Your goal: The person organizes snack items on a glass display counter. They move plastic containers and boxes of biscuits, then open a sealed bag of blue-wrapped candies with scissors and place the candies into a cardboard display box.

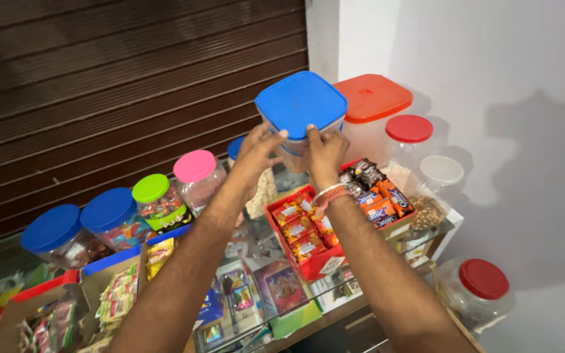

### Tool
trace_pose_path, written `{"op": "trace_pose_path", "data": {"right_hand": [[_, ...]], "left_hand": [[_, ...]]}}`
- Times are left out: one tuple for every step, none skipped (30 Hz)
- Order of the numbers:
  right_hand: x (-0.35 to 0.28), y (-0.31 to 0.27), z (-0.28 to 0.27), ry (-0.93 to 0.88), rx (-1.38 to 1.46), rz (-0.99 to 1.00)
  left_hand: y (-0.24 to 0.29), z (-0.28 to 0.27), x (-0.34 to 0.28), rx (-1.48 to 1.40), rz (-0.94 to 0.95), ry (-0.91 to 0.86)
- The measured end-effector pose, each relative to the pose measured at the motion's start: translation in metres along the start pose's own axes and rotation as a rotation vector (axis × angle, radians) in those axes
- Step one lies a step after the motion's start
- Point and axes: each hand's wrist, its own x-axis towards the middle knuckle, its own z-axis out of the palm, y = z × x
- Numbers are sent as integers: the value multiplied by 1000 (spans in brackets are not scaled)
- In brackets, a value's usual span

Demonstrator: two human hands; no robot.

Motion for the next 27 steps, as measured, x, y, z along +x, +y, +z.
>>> {"op": "trace_pose_path", "data": {"right_hand": [[2, 14, 6, -2, -102, -26], [5, 27, 13, -1, -204, -55], [6, 39, 20, -1, -306, -85], [5, 50, 27, 32, -339, -84], [4, 59, 36, 64, -373, -84], [3, 69, 42, 100, -408, -83], [1, 78, 48, 44, -420, 2], [-3, 86, 50, -12, -437, 87], [-7, 93, 54, -69, -452, 172], [-11, 99, 57, -9, -467, 175], [-16, 105, 62, 51, -481, 178], [-20, 111, 65, 109, -496, 179], [-22, 119, 64, 45, -539, 193], [-24, 124, 63, -20, -579, 205], [-27, 129, 62, -85, -618, 216], [-30, 134, 63, -59, -614, 241], [-34, 138, 64, -33, -610, 266], [-37, 142, 65, -5, -607, 289], [-39, 144, 66, 13, -674, 197], [-39, 146, 67, 32, -742, 105], [-38, 147, 67, 50, -808, 12], [-40, 147, 65, -23, -787, 87], [-40, 145, 63, -97, -764, 161], [-39, 140, 61, -167, -739, 236], [-39, 134, 57, -205, -691, 264], [-38, 126, 50, -242, -643, 291], [-37, 116, 43, -279, -595, 317]], "left_hand": [[-3, 0, -2, 17, -15, 3], [-5, -1, -4, 39, -27, 6], [-7, -2, -7, 61, -39, 9], [-7, -4, -10, 84, -51, 10], [-8, -5, -12, 92, -64, 15], [-10, -6, -14, 100, -78, 16], [-11, -8, -16, 107, -92, 16], [-13, -8, -19, 125, -112, 14], [-14, -10, -22, 141, -131, 13], [-16, -10, -24, 156, -151, 9], [-18, -12, -26, 180, -187, 16], [-21, -13, -27, 202, -223, 24], [-24, -15, -28, 224, -259, 32], [-26, -16, -29, 229, -271, 24], [-28, -17, -30, 234, -283, 16], [-30, -20, -31, 238, -293, 7], [-32, -21, -31, 235, -307, 7], [-34, -21, -30, 230, -320, 6], [-36, -22, -30, 226, -332, 4], [-38, -22, -28, 233, -335, 8], [-40, -23, -28, 240, -338, 12], [-44, -23, -29, 244, -343, 17], [-47, -22, -28, 238, -339, 10], [-49, -22, -28, 233, -334, 3], [-52, -22, -27, 229, -328, -4], [-54, -21, -26, 207, -318, -8], [-57, -20, -25, 186, -309, -11]]}}
